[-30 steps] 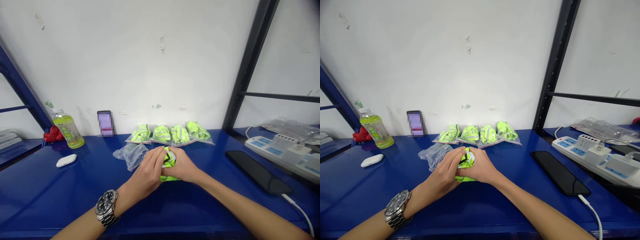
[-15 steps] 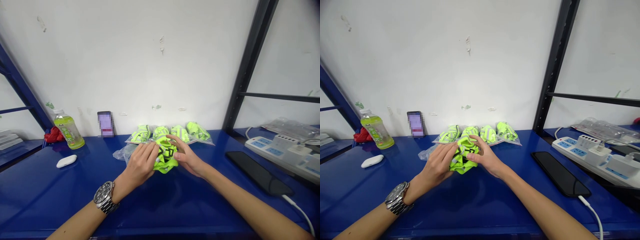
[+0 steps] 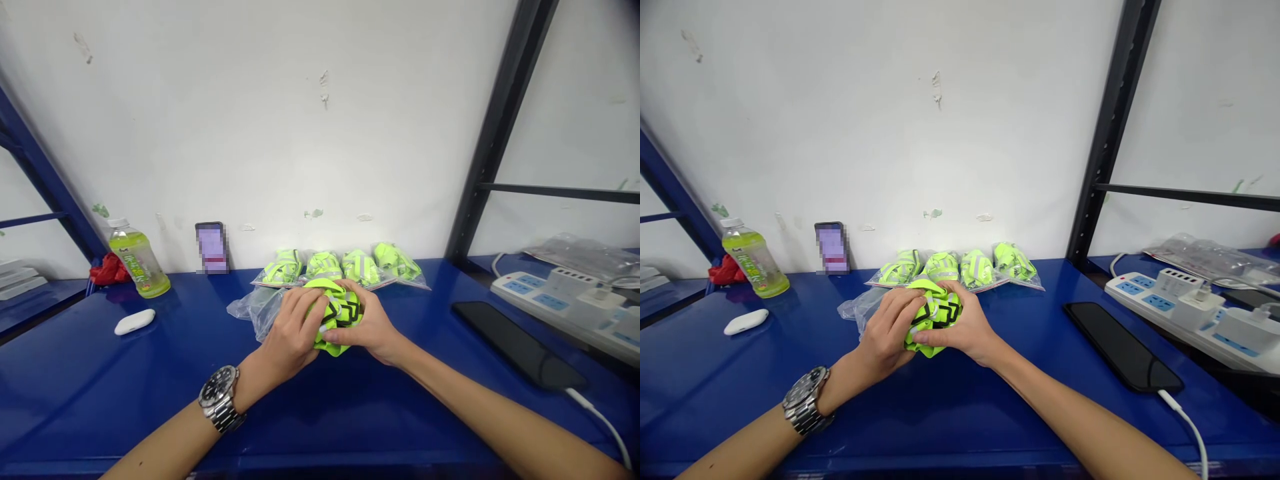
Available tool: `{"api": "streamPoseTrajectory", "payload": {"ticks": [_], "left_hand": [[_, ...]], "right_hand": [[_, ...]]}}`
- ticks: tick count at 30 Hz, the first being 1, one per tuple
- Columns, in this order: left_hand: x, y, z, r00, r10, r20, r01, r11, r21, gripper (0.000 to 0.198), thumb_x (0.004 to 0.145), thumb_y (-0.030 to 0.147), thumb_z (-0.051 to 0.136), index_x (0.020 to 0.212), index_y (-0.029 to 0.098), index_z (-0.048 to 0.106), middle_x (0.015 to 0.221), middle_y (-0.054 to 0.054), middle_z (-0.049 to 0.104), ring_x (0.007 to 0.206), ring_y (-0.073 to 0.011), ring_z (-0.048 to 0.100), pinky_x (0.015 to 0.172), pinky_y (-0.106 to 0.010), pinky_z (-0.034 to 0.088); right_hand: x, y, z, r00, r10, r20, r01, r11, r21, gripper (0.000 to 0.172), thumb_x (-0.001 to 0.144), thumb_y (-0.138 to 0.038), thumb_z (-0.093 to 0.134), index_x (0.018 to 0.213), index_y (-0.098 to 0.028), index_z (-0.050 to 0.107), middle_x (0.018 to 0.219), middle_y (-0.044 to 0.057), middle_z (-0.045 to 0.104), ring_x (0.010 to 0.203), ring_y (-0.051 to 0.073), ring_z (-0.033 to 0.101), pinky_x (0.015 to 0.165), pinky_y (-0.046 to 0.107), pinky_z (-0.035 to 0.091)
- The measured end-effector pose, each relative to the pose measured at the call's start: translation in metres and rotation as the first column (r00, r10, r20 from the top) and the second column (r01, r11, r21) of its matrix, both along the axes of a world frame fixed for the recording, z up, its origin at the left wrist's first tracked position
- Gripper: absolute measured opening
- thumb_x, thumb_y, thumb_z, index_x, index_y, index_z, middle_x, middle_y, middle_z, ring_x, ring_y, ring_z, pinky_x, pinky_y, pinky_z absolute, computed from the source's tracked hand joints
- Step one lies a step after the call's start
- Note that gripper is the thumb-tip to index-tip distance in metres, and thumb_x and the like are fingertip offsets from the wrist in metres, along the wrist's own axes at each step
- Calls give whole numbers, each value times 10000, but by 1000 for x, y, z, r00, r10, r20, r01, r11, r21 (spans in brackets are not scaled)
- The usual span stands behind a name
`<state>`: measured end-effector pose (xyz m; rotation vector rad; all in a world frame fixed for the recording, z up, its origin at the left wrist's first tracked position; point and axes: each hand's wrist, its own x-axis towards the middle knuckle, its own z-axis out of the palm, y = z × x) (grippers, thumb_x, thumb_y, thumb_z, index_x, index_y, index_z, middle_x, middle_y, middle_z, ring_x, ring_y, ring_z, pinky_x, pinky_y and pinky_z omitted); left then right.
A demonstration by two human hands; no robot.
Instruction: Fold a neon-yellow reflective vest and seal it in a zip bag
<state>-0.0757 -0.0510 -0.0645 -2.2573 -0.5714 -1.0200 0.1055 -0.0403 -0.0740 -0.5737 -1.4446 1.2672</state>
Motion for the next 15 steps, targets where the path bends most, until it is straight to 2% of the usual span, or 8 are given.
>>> {"api": "streamPoseTrajectory", "payload": {"ticks": [3,4,6,8,11,13,15], "left_hand": [[1,-1,2,996,67,63,-64,997,-53,469,725,105,563,1186,139,487,1317,-237,442,1309,-413,374,972,-637,403],[1,-1,2,996,76,54,-70,992,-106,490,709,82,563,1187,146,476,1394,-249,361,1347,-418,322,974,-622,412],[0,0,2,999,41,6,-39,973,-228,532,691,42,534,1204,145,441,1449,-257,293,1353,-380,339,956,-531,472],[-2,2,0,1000,-9,-27,0,951,-311,543,691,36,507,1216,144,420,1380,-233,408,1281,-326,445,945,-476,496],[-7,6,-2,999,-37,-27,27,951,-310,498,726,65,506,1208,159,425,1243,-184,533,1186,-298,520,944,-486,492],[-10,10,-2,1000,-26,-12,22,964,-264,467,748,85,524,1201,153,431,1224,-190,546,1168,-305,528,941,-492,490],[-13,13,1,1000,-4,27,10,977,-213,458,757,104,544,1200,150,437,1211,-193,560,1153,-313,538,940,-495,491]], "right_hand": [[0,-2,4,997,-76,34,73,995,67,609,500,-268,890,1024,-209,585,934,-10,615,856,174,589,762,281,489],[-1,-4,4,994,-101,52,96,992,82,581,518,-280,883,1010,-209,583,906,-17,609,826,163,580,735,270,483],[-1,-5,6,986,-139,93,130,986,100,522,544,-301,871,959,-207,569,820,-35,586,741,139,553,665,251,462],[-1,-7,6,980,-154,124,140,984,113,463,553,-315,864,871,-203,546,754,-45,561,686,128,526,625,247,442],[-1,-7,6,990,-90,104,81,993,91,452,544,-304,869,817,-207,522,751,-43,556,695,134,537,633,251,453],[0,-6,6,1000,27,16,-27,1000,14,509,561,-292,864,948,-229,538,847,-28,587,775,155,581,694,269,486],[1,-5,4,985,127,-115,-136,988,-70,714,581,-266,857,1184,-289,474,1054,3,602,940,186,606,815,313,502]]}}
